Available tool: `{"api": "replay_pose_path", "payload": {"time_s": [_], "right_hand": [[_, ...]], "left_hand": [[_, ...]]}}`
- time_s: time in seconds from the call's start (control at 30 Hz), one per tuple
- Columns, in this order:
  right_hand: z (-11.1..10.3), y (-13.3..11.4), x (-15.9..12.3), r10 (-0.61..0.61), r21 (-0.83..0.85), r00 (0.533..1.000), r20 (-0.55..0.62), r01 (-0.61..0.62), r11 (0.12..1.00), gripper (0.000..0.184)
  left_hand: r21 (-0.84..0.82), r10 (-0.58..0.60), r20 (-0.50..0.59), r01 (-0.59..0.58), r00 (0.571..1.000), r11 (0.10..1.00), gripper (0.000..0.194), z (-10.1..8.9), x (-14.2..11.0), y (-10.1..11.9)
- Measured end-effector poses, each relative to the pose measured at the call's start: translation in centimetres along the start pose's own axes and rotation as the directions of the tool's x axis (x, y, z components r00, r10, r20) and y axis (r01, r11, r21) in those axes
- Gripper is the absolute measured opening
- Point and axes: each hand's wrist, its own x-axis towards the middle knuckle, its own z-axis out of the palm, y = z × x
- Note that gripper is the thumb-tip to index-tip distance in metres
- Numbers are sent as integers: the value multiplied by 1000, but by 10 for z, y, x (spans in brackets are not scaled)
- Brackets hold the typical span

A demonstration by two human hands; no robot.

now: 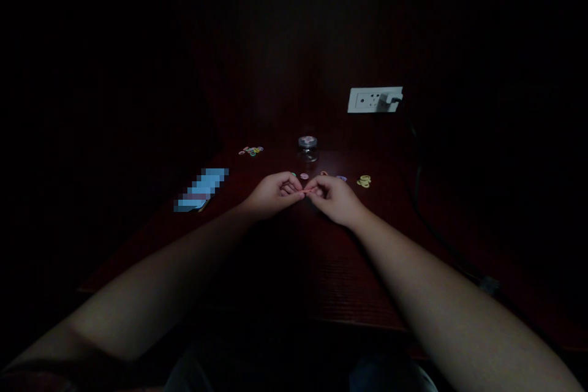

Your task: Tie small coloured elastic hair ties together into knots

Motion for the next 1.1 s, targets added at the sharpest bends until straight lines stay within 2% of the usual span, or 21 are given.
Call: {"api": "replay_pose_path", "payload": {"time_s": [0.53,0.73,1.1], "right_hand": [[-2,2,0,-18,-67,998,-52,15,998,16],[-1,0,0,-33,-58,999,-25,32,998,15],[-3,-2,0,-24,-104,999,-25,21,994,14]], "left_hand": [[-54,-50,56,53,997,997,17,1,0,-1],[-51,-2,-17,1,1000,999,23,0,0,-1],[19,-16,59,15,998,1000,18,-3,1,0]]}}
